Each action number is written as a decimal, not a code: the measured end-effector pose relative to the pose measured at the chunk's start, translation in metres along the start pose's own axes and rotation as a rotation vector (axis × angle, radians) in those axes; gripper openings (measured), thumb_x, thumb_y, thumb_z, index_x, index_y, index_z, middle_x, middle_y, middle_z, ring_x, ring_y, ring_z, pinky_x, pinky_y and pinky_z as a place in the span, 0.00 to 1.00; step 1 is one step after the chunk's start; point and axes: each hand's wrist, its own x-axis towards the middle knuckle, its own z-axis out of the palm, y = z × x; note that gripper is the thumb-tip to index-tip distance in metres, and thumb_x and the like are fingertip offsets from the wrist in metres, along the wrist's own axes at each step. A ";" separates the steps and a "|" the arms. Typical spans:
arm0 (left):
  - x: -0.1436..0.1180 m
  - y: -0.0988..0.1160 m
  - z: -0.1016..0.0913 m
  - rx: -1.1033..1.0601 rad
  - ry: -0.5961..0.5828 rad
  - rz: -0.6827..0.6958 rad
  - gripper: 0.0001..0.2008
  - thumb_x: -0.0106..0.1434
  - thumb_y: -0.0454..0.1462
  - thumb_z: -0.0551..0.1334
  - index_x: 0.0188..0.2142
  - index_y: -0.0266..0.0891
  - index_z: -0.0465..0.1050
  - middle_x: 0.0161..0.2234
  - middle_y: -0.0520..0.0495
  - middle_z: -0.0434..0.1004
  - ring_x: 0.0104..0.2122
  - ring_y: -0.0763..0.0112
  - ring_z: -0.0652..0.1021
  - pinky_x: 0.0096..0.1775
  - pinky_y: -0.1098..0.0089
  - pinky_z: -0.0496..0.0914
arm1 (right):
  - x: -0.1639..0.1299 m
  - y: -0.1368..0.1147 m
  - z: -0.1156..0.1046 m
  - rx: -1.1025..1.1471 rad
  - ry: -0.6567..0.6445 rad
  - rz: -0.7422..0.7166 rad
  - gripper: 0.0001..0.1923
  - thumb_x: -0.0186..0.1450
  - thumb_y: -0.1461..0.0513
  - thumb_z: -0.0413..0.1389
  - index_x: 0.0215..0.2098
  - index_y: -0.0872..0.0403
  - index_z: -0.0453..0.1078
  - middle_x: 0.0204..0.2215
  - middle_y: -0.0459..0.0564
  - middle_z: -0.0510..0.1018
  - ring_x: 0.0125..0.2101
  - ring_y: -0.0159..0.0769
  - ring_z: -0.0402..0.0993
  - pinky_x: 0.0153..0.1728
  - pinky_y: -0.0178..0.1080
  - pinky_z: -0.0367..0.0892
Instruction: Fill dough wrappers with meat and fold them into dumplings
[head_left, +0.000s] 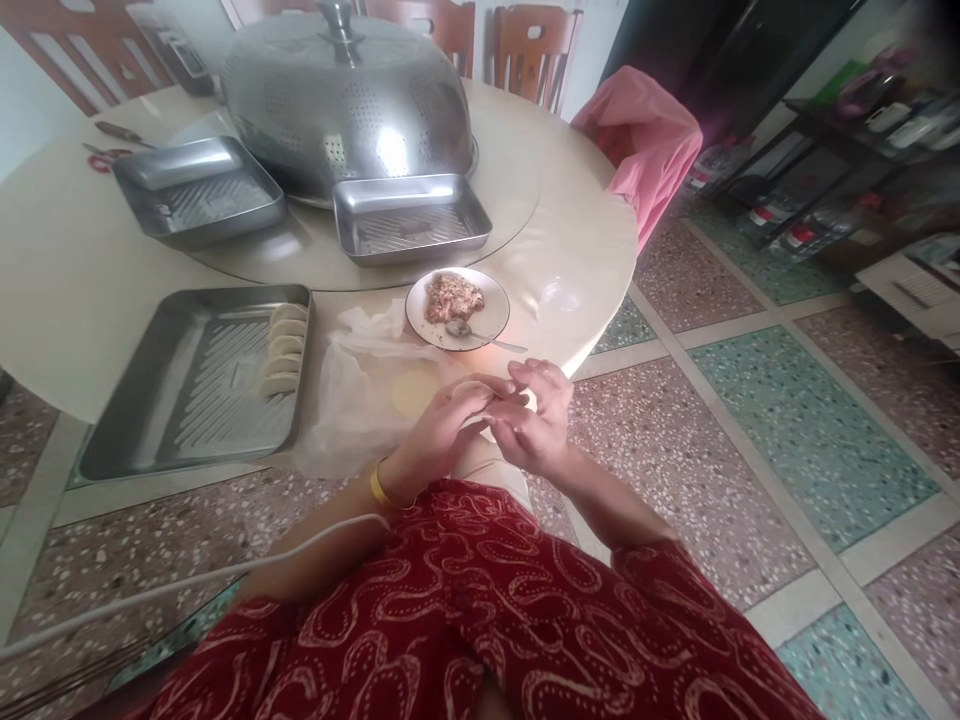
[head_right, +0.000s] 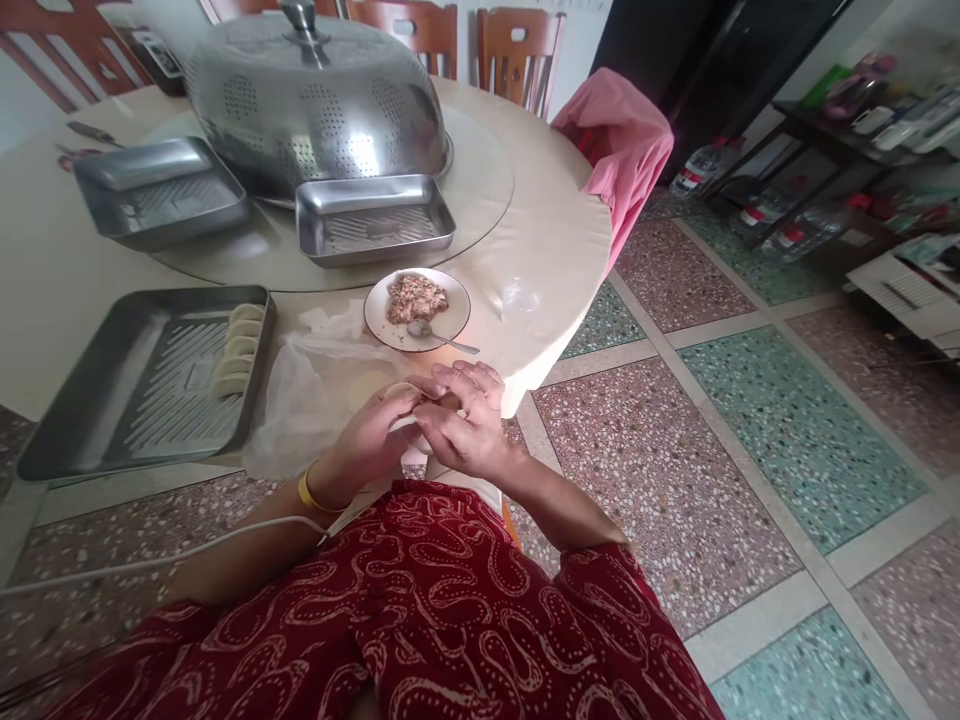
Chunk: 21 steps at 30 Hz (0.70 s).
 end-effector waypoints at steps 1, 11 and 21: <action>0.000 0.002 0.001 -0.023 0.001 -0.016 0.06 0.58 0.41 0.67 0.34 0.42 0.80 0.41 0.45 0.81 0.45 0.59 0.77 0.45 0.65 0.72 | 0.002 0.000 -0.001 -0.007 -0.001 0.007 0.04 0.64 0.62 0.55 0.36 0.45 0.68 0.53 0.46 0.68 0.52 0.44 0.65 0.49 0.50 0.68; -0.007 -0.012 0.003 -0.259 0.033 -0.107 0.15 0.63 0.45 0.64 0.45 0.41 0.80 0.46 0.44 0.81 0.48 0.59 0.79 0.52 0.61 0.72 | 0.011 -0.004 0.000 0.057 0.008 0.171 0.08 0.65 0.61 0.53 0.43 0.48 0.63 0.54 0.52 0.67 0.53 0.47 0.66 0.51 0.55 0.68; -0.007 -0.020 -0.004 -0.149 0.042 -0.027 0.25 0.65 0.49 0.62 0.59 0.46 0.70 0.58 0.44 0.74 0.59 0.55 0.72 0.59 0.58 0.67 | 0.018 0.005 -0.010 0.403 -0.288 0.462 0.22 0.66 0.57 0.55 0.59 0.45 0.62 0.64 0.53 0.61 0.59 0.49 0.64 0.43 0.53 0.76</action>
